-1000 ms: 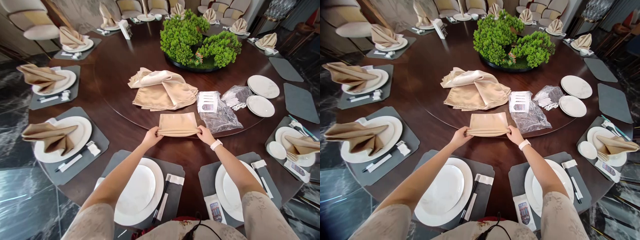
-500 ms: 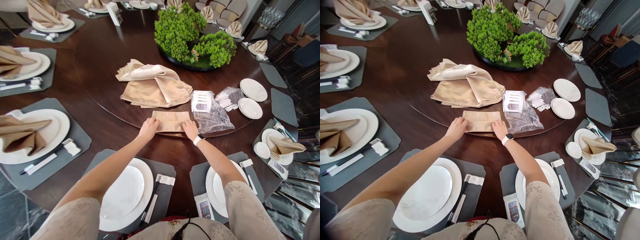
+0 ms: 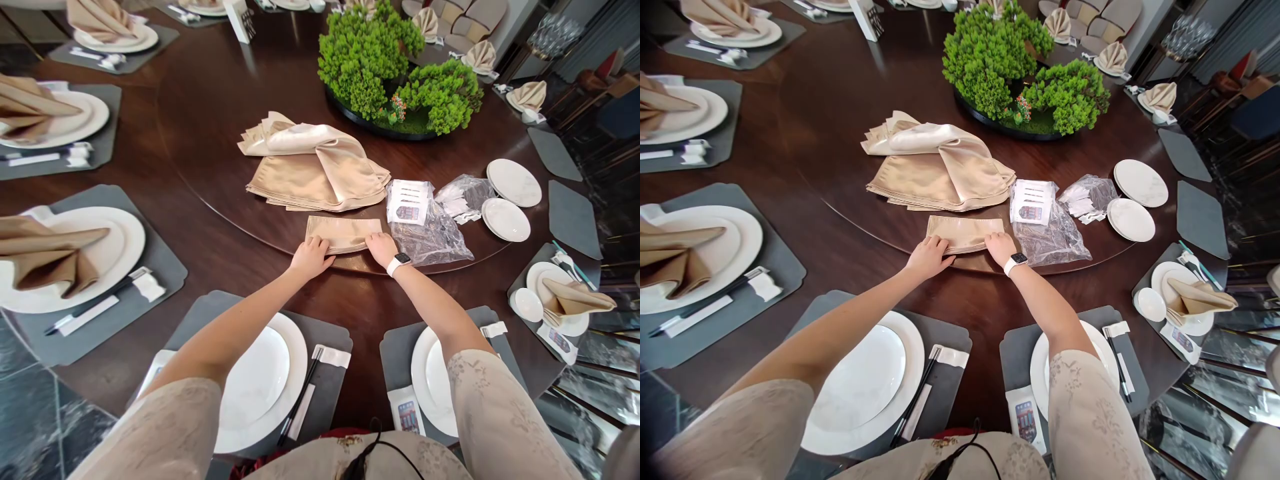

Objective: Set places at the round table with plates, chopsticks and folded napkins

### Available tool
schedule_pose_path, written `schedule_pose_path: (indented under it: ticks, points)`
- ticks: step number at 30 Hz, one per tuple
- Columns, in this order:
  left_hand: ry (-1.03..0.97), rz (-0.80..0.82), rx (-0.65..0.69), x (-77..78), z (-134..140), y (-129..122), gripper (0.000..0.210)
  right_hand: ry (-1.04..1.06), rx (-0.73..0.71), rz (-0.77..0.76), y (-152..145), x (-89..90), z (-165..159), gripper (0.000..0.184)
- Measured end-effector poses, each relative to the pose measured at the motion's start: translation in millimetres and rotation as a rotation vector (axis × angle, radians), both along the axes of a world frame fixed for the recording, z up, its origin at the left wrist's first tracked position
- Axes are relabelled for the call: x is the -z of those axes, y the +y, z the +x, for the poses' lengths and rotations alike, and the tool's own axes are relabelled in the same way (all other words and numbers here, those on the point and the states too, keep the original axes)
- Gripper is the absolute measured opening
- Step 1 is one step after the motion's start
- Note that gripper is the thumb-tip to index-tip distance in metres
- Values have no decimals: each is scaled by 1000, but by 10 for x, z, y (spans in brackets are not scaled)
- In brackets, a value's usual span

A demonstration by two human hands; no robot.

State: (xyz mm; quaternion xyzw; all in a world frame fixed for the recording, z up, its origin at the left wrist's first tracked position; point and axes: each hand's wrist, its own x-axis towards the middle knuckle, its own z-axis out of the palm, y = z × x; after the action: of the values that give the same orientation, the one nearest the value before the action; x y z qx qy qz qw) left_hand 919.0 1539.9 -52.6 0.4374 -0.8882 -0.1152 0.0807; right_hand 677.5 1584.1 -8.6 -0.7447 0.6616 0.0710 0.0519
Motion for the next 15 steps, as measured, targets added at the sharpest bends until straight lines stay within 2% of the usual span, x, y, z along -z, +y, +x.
schedule_pose_path:
  ticks: [3, 5, 8, 10, 12, 13, 15]
  points:
    - [27, 16, -64, -40, -35, -85, 24, -110, 60, 21, -150, -24, -66, 19]
    - [90, 91, -44, -136, 40, -204, 28, -195, 102, 56, -139, -68, -135, 25]
    - [241, 218, -17, -425, 246, -440, 33, -345, 92, 74, 51, -149, -221, 32]
    - [344, 223, -34, -644, 355, -616, 40, -506, 35, 67, 236, -182, -234, 33]
    - [396, 224, -35, -785, 376, -796, 46, -669, -11, 56, 408, -168, -200, 31]
    - [393, 249, -29, -805, 346, -884, 47, -723, -19, 49, 480, -139, -169, 30]
    - [341, 342, -26, -733, 217, -1036, 45, -764, -4, 39, 590, -39, -93, 23]
